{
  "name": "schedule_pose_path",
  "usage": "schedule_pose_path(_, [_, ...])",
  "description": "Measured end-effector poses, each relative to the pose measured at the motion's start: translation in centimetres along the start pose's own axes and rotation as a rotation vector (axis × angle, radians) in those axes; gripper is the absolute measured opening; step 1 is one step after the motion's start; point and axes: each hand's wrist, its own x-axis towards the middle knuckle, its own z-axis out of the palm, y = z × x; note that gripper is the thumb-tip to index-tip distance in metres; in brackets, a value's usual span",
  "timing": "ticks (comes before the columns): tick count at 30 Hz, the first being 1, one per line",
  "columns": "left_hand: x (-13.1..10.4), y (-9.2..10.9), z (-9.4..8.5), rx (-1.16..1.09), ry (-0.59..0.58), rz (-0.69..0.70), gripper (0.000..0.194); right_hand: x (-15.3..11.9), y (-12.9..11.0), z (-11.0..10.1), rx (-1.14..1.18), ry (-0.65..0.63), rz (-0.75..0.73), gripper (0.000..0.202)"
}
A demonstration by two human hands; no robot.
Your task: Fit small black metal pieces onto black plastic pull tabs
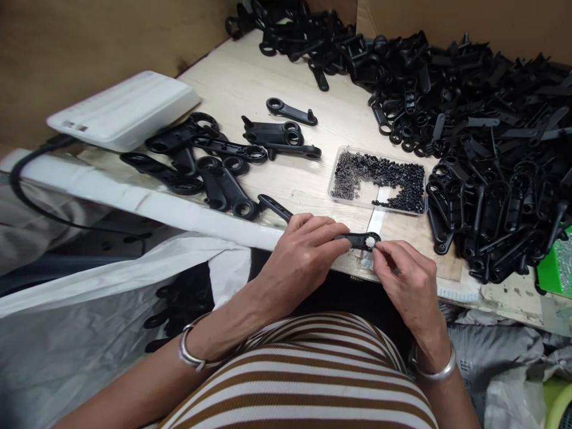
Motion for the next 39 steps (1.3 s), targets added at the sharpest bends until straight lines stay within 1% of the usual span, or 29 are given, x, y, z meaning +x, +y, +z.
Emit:
schedule_pose_path(4, [0.1, 0.3, 0.4, -0.003, -0.017, 0.006, 0.023, 0.1, 0.3, -0.1, -0.040, -0.051, -0.033, 0.009])
schedule_pose_path(10, [0.1, 0.3, 0.4, -0.039, -0.067, -0.011, 0.028, 0.2, 0.2, -0.2, -0.108, -0.106, -0.115, 0.009])
schedule_pose_path(16, [0.0, 0.2, 0.4, -0.054, -0.045, -0.011, 0.026, 0.7, -0.6, -0.4, -0.236, -0.188, -0.155, 0.013])
schedule_pose_path(20, [0.0, 0.2, 0.5, -0.060, -0.037, -0.003, 0.026, 1.2, -1.3, -0.7, -0.359, -0.270, -0.172, 0.018])
schedule_pose_path(23, [-0.1, 0.2, 0.5, -0.063, -0.056, -0.010, 0.025, 1.8, -1.9, -1.0, -0.463, -0.370, -0.189, 0.017])
schedule_pose_path(26, [-0.1, 0.2, 0.5, -0.065, -0.064, -0.016, 0.026, 2.4, -2.2, -1.2, -0.487, -0.456, -0.201, 0.019])
schedule_pose_path(30, [-0.2, 0.1, 0.6, -0.074, -0.055, -0.025, 0.026, 2.8, -1.6, -1.4, -0.368, -0.497, -0.146, 0.017])
schedule_pose_path(34, [-0.3, 0.1, 0.7, -0.067, -0.063, -0.021, 0.024, 2.6, -1.2, -1.6, -0.199, -0.483, 0.007, 0.012])
schedule_pose_path(36, [-0.2, 0.1, 0.6, -0.061, -0.083, -0.012, 0.023, 2.6, -1.2, -1.6, -0.165, -0.486, 0.060, 0.013])
schedule_pose_path(39, [-0.1, 0.1, 0.5, -0.037, -0.100, 0.007, 0.023, 2.8, -1.4, -1.5, -0.185, -0.507, 0.084, 0.014])
